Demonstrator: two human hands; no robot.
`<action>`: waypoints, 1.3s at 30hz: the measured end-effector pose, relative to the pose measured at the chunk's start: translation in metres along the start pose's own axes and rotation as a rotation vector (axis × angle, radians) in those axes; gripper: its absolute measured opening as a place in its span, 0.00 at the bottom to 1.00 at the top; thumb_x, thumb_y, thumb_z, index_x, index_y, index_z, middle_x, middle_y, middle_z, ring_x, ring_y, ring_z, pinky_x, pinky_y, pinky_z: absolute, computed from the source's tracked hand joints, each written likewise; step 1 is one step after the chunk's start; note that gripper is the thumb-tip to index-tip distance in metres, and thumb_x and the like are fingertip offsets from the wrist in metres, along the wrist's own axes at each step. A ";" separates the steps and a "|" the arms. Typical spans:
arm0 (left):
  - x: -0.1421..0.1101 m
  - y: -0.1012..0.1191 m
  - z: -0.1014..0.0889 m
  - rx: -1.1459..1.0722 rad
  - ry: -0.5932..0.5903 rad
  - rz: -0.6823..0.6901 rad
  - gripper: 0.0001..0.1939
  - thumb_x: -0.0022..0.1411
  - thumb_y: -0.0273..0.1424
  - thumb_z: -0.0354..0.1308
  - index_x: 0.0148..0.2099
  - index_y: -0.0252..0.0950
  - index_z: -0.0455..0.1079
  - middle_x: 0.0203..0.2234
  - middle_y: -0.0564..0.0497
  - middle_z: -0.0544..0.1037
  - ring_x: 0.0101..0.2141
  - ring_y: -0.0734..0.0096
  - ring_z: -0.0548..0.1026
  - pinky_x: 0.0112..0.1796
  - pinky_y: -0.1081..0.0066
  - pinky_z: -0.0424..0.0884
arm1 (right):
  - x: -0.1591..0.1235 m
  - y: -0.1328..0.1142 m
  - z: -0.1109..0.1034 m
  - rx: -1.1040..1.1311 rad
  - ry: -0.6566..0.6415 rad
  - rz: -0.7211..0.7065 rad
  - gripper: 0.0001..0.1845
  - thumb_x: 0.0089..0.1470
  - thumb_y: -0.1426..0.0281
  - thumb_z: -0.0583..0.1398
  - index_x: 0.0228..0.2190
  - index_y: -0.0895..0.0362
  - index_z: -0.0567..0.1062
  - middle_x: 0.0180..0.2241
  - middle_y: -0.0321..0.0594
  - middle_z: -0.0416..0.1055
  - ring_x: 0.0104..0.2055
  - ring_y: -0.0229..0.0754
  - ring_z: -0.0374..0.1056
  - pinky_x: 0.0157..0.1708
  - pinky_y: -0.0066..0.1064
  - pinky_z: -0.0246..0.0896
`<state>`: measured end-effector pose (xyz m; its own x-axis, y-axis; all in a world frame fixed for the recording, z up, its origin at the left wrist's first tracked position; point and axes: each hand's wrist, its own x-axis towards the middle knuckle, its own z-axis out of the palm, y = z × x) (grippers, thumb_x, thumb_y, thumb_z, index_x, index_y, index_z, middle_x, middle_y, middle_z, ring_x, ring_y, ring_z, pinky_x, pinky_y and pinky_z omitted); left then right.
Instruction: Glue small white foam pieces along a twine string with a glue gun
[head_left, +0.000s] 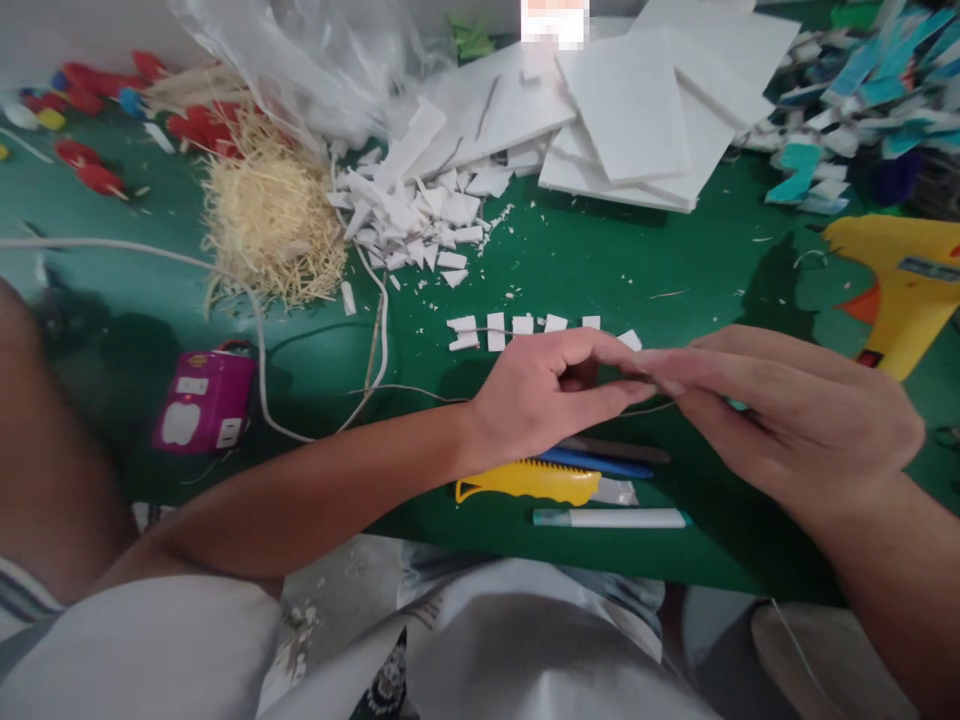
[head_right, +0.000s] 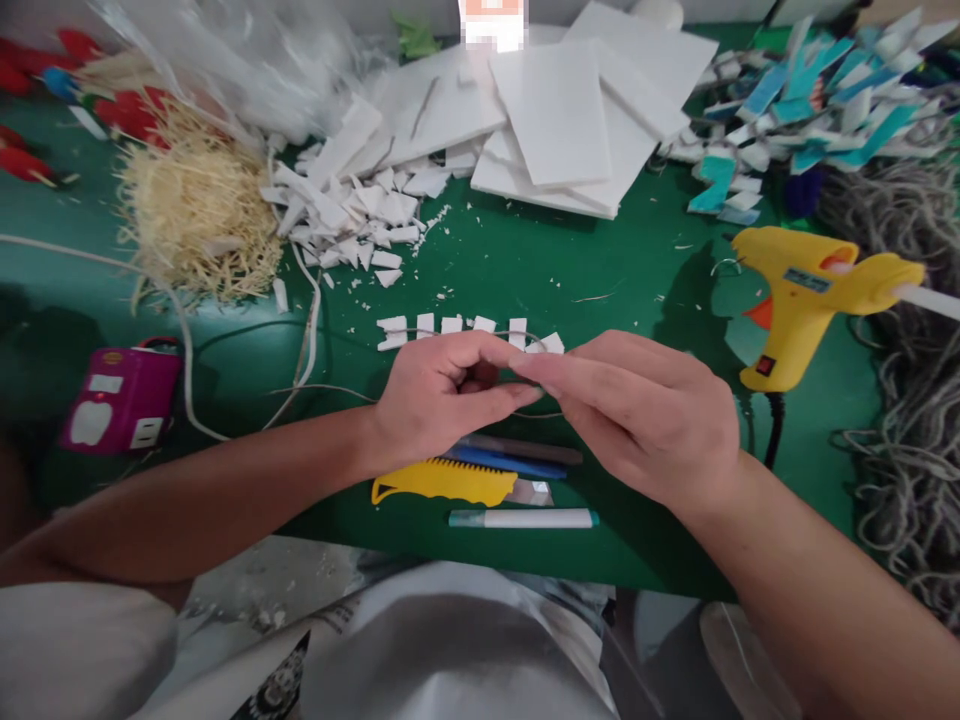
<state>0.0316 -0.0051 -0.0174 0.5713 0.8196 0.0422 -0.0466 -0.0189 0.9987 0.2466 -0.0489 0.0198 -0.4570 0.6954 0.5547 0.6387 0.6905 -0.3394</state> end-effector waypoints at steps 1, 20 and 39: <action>-0.001 0.000 0.000 0.013 -0.002 0.012 0.09 0.63 0.36 0.74 0.42 0.38 0.83 0.18 0.62 0.66 0.20 0.82 0.57 0.22 0.77 0.56 | 0.000 0.000 0.000 0.025 -0.019 0.015 0.21 0.66 0.82 0.63 0.50 0.43 0.82 0.32 0.30 0.84 0.29 0.36 0.80 0.27 0.25 0.76; 0.001 -0.001 0.004 -0.076 0.131 -0.028 0.08 0.59 0.34 0.76 0.33 0.37 0.82 0.22 0.58 0.76 0.22 0.82 0.64 0.23 0.77 0.60 | -0.005 0.005 0.011 0.069 0.078 0.091 0.37 0.60 0.81 0.69 0.64 0.39 0.77 0.43 0.35 0.87 0.42 0.44 0.84 0.40 0.35 0.84; 0.003 -0.005 0.001 0.006 0.086 0.105 0.08 0.65 0.34 0.70 0.34 0.36 0.81 0.20 0.60 0.69 0.21 0.84 0.61 0.21 0.78 0.53 | -0.001 -0.003 0.005 -0.058 -0.016 -0.021 0.26 0.65 0.82 0.63 0.54 0.40 0.81 0.35 0.31 0.86 0.33 0.37 0.82 0.32 0.27 0.77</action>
<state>0.0340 -0.0030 -0.0220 0.4916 0.8588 0.1442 -0.0972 -0.1104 0.9891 0.2420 -0.0507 0.0165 -0.4802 0.6845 0.5485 0.6634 0.6925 -0.2834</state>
